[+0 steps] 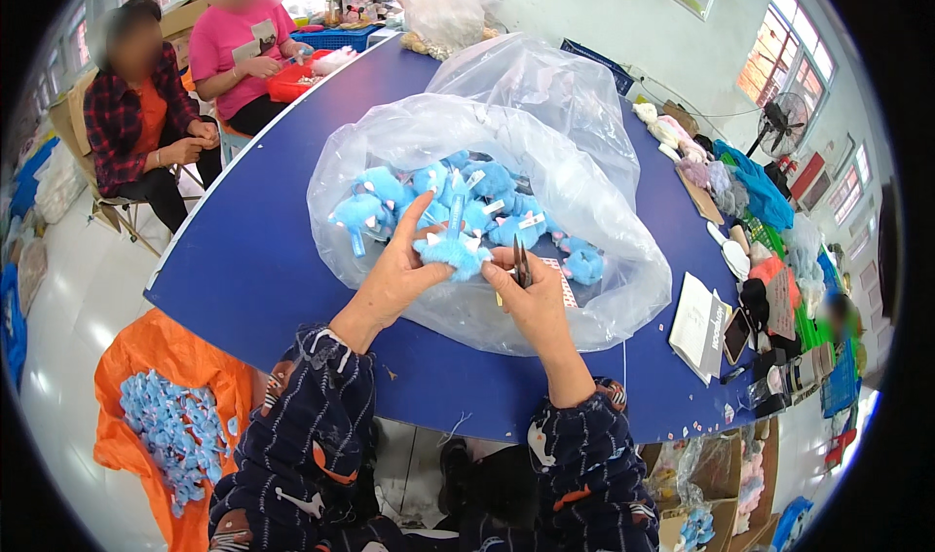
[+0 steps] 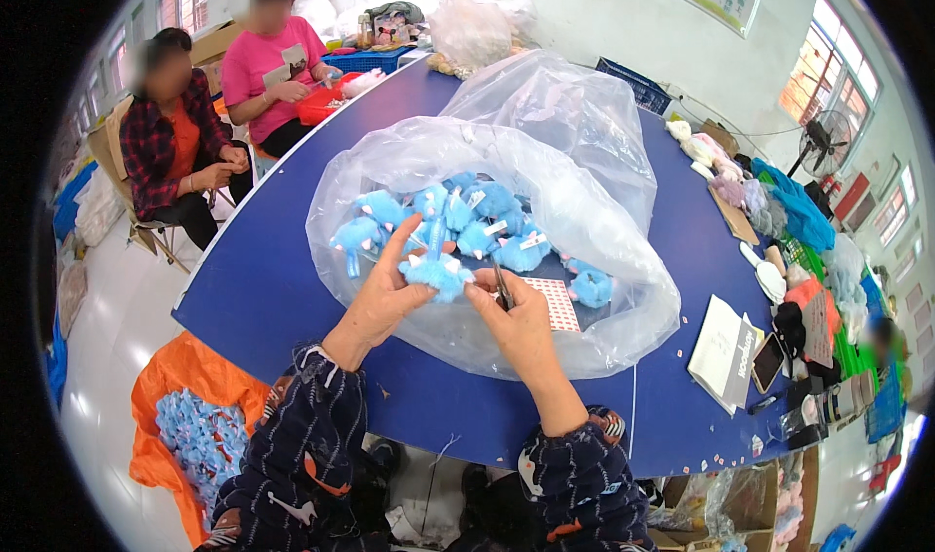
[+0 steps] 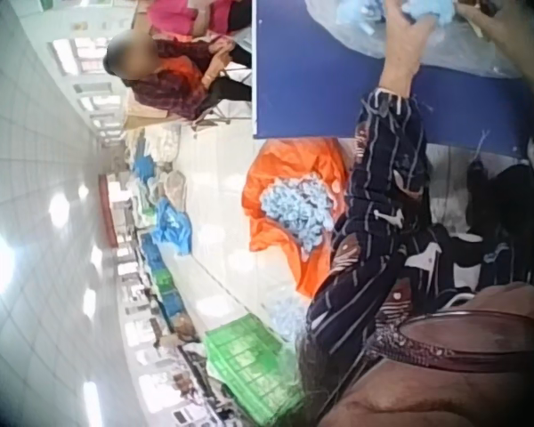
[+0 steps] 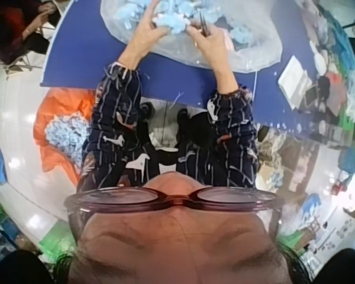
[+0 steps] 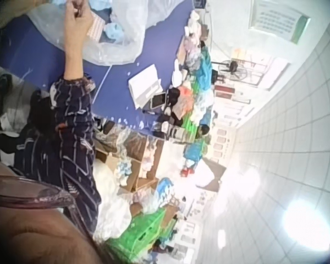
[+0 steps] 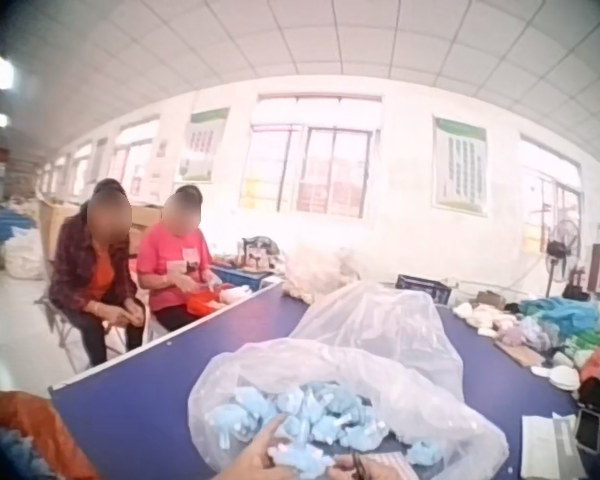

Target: The person trims loose threads from small blue plush toys using scissors and then applies small stickers to each toy. The finished items are placed into a plastic bag on the table.

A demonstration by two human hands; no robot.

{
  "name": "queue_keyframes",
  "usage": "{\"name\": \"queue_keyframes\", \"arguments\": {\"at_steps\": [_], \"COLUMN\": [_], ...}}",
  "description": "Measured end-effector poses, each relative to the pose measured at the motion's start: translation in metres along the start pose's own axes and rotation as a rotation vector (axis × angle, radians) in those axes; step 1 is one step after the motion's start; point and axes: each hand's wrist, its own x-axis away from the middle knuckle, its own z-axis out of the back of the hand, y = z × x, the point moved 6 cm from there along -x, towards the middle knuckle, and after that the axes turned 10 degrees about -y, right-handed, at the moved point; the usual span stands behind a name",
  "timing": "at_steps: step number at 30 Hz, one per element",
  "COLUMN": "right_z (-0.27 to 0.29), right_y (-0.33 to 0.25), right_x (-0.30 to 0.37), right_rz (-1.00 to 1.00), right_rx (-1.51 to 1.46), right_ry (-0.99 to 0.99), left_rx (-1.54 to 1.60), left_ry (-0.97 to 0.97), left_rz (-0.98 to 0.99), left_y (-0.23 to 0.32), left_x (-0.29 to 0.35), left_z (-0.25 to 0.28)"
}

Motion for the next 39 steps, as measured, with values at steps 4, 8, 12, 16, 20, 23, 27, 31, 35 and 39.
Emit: {"name": "queue_keyframes", "arguments": {"at_steps": [4,8,12,16,20,23,27,31,35,39], "right_z": [-0.003,-0.004,-0.002,0.001,0.004,-0.001,-0.010,-0.002,0.000,-0.004], "right_y": [-0.003,-0.005,-0.009,-0.012,-0.006,-0.008,-0.006,0.000,-0.001,-0.009], "right_x": [0.000,0.001,0.004,0.002,0.005,0.003,-0.001,0.002,0.003,0.004], "right_rz": [0.086,0.090,0.035,0.043,0.003,-0.008,-0.004,-0.014,-0.020,0.009], "right_rx": [-0.007,-0.013,-0.116,-0.170,-0.126,-0.086,-0.089,-0.098,-0.191,-0.208], "right_ry": [0.042,0.025,0.043,0.060,0.060,0.037,0.000,0.020,0.048,0.057], "left_rx": [0.079,0.022,0.112,1.027,0.314,-1.089,-1.446,-0.646,-0.084,-0.638], "left_ry": [0.007,-0.016,-0.036,-0.369,0.178,0.359,0.331,0.281,0.139,0.128], "left_rz": [-0.019,0.077,0.161,-0.547,-0.165,-0.116,0.077,-0.017,-0.008,-0.083], "left_y": [-0.002,-0.005,-0.001,0.075,0.025,0.010,0.001,-0.006,0.007,0.009], "left_x": [0.000,0.001,0.004,0.038,0.005,0.000,-0.002,-0.011,-0.003,0.002], "left_z": [0.002,0.000,0.012,0.019,0.051,0.036,0.033,0.035,0.004,-0.009]}}
